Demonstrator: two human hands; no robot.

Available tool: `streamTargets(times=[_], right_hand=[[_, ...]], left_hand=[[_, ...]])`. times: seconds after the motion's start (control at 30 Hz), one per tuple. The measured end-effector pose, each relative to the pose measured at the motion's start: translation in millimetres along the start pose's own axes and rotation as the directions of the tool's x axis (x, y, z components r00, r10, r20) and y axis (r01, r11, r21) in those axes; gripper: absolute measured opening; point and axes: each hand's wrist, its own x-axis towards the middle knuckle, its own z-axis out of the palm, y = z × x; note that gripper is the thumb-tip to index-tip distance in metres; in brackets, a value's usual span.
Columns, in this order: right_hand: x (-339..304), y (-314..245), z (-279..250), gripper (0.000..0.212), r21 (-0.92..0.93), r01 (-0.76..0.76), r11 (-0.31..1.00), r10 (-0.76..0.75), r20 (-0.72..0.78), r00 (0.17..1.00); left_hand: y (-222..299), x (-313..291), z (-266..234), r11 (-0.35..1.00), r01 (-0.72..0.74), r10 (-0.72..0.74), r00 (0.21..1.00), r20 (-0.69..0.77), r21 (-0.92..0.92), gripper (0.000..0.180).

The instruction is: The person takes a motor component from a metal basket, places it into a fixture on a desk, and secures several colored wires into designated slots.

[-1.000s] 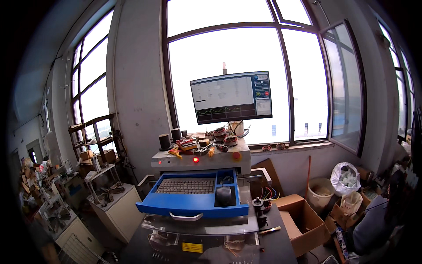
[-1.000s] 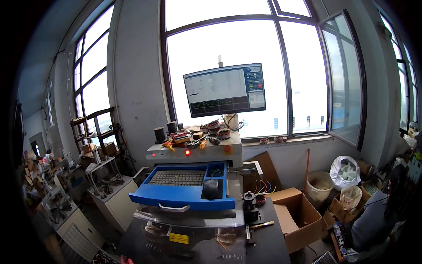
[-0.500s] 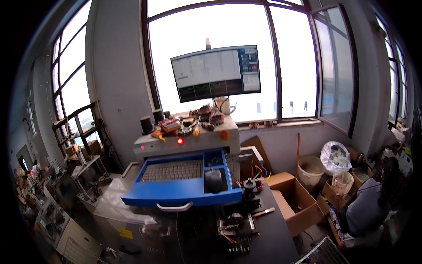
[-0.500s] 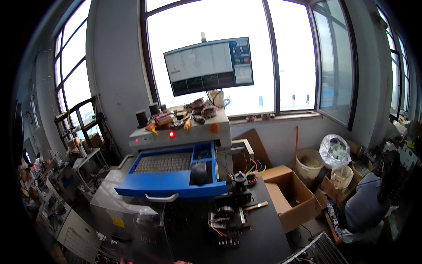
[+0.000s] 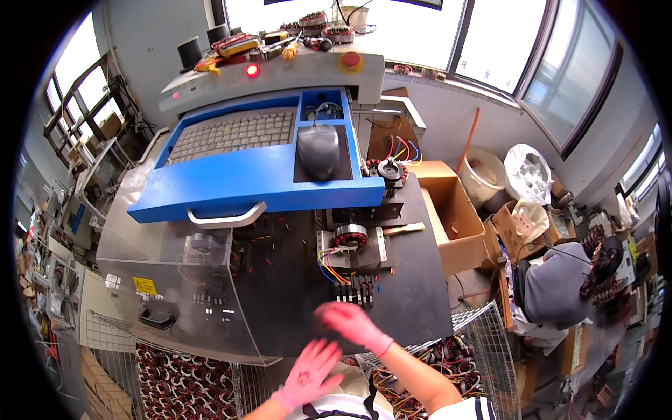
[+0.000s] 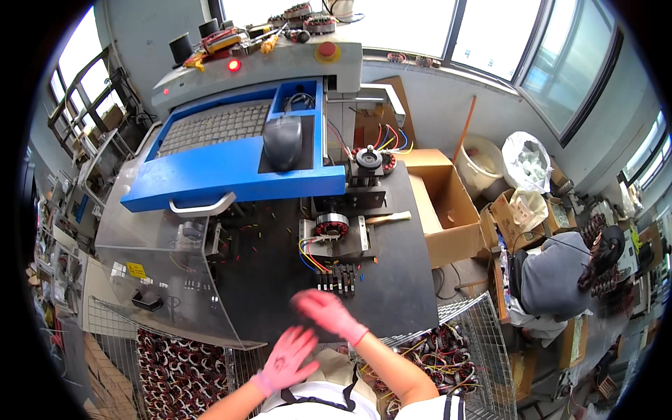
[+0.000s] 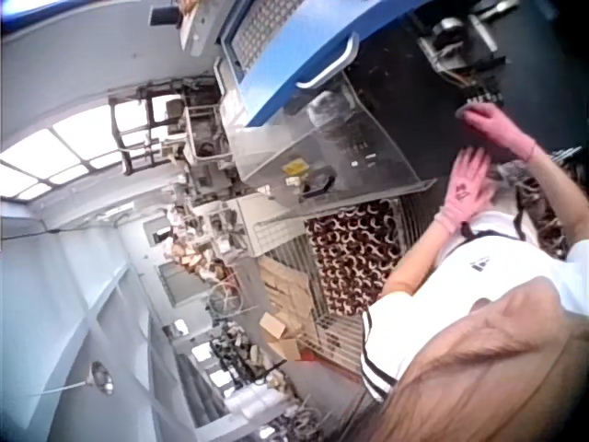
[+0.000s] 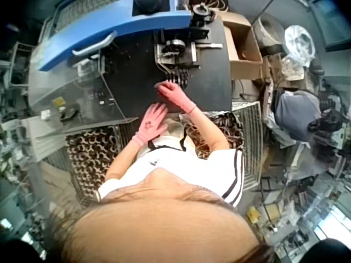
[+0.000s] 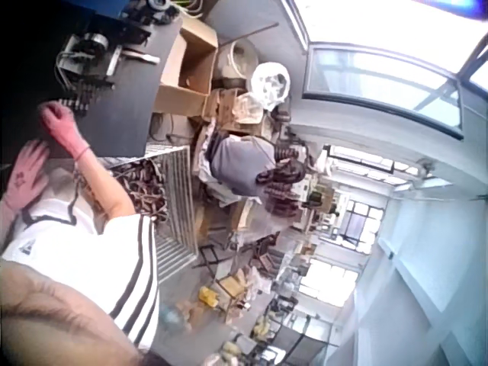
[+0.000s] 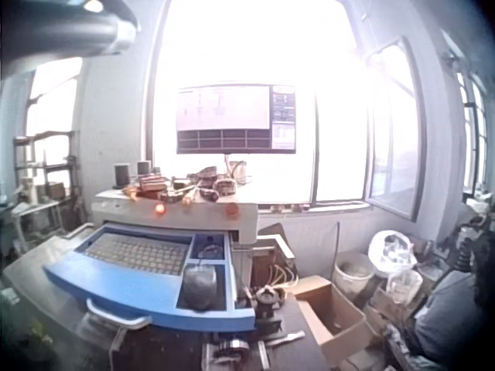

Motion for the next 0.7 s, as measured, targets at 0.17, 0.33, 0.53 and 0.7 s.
streamTargets(times=[0.17, 0.33, 0.53, 0.7], right_hand=[[18, -17, -49, 0.078, -0.874, 0.046, 0.484, -0.56, -0.269, 0.784], [50, -9, -33, 0.078, -0.851, 0.08, 0.519, -0.406, -0.163, 0.899], [49, -90, -77, 0.042, -0.607, 0.125, 0.785, -0.329, -0.238, 0.914], [98, -97, -130, 0.063, -1.0, -0.02, 0.02, -0.469, -0.027, 0.883]], left_hand=[[-44, 70, 72, 0.989, 0.124, -0.129, 0.99, 0.051, 0.083, 0.066], [-60, 74, 115, 0.974, 0.198, -0.206, 0.977, 0.061, 0.111, 0.066], [-66, 77, 111, 0.988, 0.128, -0.128, 0.992, 0.0, 0.088, 0.067], [-60, 91, 107, 0.993, 0.094, -0.096, 0.995, 0.015, 0.076, 0.066]])
